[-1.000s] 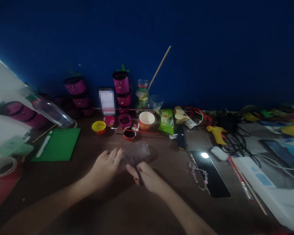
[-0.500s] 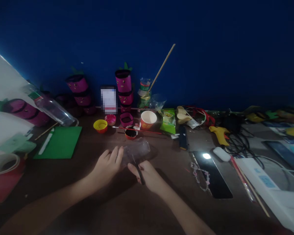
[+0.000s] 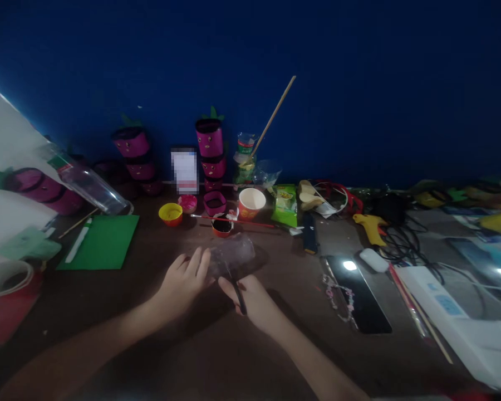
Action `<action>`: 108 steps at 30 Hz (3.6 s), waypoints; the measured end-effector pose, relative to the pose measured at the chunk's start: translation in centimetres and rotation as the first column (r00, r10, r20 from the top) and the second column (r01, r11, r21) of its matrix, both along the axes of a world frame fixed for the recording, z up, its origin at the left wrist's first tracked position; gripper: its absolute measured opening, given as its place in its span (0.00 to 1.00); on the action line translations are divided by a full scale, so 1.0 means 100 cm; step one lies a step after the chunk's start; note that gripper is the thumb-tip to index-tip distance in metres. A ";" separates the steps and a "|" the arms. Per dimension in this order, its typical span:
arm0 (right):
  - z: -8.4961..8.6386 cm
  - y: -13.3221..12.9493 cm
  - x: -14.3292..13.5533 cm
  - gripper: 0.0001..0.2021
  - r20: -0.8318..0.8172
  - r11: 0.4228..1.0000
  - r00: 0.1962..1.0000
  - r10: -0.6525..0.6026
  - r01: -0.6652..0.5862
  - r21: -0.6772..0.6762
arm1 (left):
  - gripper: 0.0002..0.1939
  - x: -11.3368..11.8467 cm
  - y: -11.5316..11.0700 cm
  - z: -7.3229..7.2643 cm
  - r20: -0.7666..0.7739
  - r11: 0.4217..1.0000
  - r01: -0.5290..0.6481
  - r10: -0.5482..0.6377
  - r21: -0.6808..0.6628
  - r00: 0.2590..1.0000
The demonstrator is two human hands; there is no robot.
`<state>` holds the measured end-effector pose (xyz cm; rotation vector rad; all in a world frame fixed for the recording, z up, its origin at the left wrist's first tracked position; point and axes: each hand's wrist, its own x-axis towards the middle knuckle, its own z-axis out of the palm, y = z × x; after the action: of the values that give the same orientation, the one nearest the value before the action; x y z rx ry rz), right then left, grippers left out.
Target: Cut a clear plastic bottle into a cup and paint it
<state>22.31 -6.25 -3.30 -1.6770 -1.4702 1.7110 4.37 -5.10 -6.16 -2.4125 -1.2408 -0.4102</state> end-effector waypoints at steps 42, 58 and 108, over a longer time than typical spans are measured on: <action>-0.005 0.003 0.008 0.29 0.100 1.000 0.995 0.017 -0.019 0.018 | 0.21 -0.004 -0.008 -0.016 0.016 0.996 -0.022 0.020 0.091 1.000; -0.019 -0.003 0.009 0.30 0.040 0.997 0.998 0.040 -0.037 -0.065 | 0.29 -0.004 0.008 0.003 0.100 0.924 -0.129 0.176 -0.359 0.979; -0.008 0.005 0.014 0.30 0.065 0.993 0.992 0.107 -0.104 -0.047 | 0.27 -0.003 0.003 -0.008 0.188 0.975 -0.023 0.065 -0.220 0.980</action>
<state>23.69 -5.73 -4.09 -1.7226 -1.5896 1.7689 4.12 -4.80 -6.98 -2.5702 -1.4905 -0.5333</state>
